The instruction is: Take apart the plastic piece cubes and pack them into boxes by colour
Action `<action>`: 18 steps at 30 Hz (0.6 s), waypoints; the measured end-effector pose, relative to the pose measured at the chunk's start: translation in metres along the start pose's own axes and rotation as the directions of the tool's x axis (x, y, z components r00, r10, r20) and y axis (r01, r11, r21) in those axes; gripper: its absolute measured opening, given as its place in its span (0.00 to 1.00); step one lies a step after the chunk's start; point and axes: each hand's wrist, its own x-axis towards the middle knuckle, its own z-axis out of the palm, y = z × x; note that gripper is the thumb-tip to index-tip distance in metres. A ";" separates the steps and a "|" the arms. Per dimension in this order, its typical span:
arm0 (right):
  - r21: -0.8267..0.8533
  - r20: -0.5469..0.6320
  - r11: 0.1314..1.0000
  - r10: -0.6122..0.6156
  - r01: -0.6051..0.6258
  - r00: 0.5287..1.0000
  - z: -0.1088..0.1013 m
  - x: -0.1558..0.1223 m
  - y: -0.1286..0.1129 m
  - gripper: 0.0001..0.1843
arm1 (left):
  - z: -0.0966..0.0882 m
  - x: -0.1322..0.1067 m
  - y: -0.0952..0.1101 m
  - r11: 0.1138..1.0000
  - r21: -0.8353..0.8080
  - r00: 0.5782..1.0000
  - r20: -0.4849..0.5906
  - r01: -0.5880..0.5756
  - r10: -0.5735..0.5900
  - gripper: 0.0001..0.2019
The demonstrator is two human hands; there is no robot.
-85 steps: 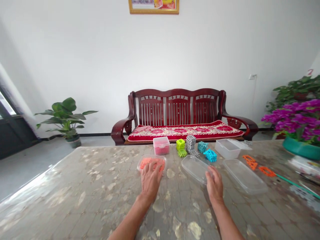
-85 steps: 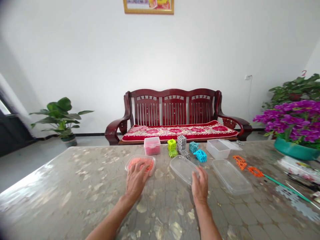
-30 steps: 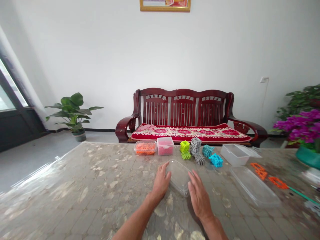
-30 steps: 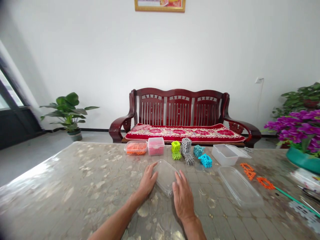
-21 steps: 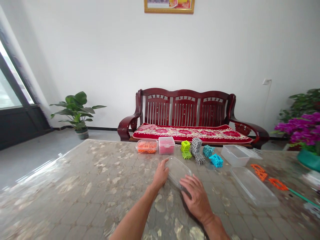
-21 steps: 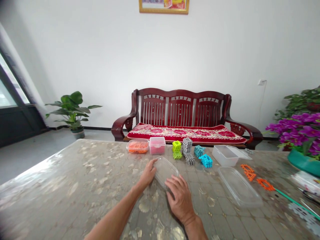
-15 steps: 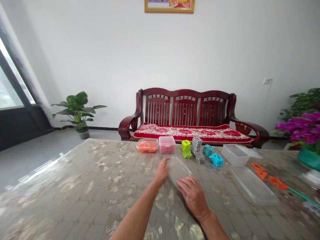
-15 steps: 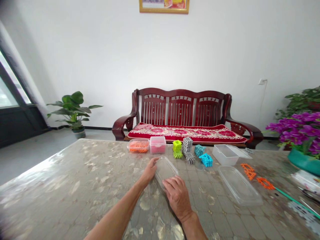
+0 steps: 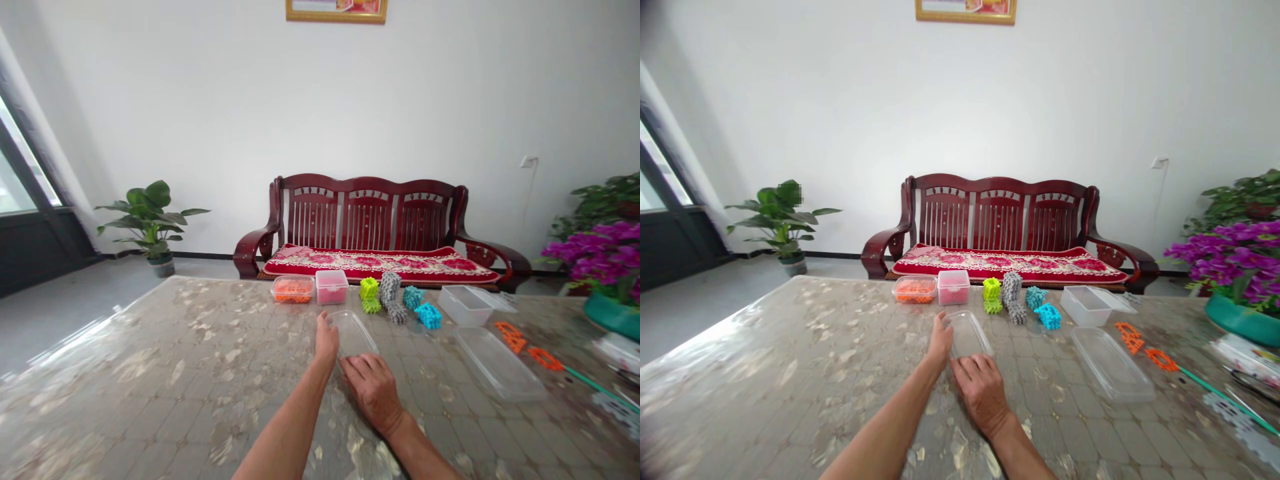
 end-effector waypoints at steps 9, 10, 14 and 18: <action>0.011 -0.034 0.996 0.090 -0.089 0.995 0.007 0.006 -0.005 0.12 | -0.009 -0.003 0.012 0.999 0.006 0.998 0.030 0.050 -0.050 0.26; 0.018 -0.036 0.995 0.100 -0.099 0.994 0.006 0.007 -0.005 0.12 | -0.010 -0.003 0.012 0.998 -0.001 0.998 0.031 0.056 -0.056 0.25; 0.075 -0.052 0.988 0.140 -0.136 0.989 0.002 0.012 -0.006 0.14 | -0.009 -0.006 0.016 0.996 -0.046 0.997 0.028 0.075 -0.073 0.19; 0.110 -0.079 0.977 0.190 -0.181 0.979 0.001 0.016 -0.005 0.14 | -0.003 -0.017 0.022 0.991 -0.131 0.999 0.021 0.035 -0.033 0.19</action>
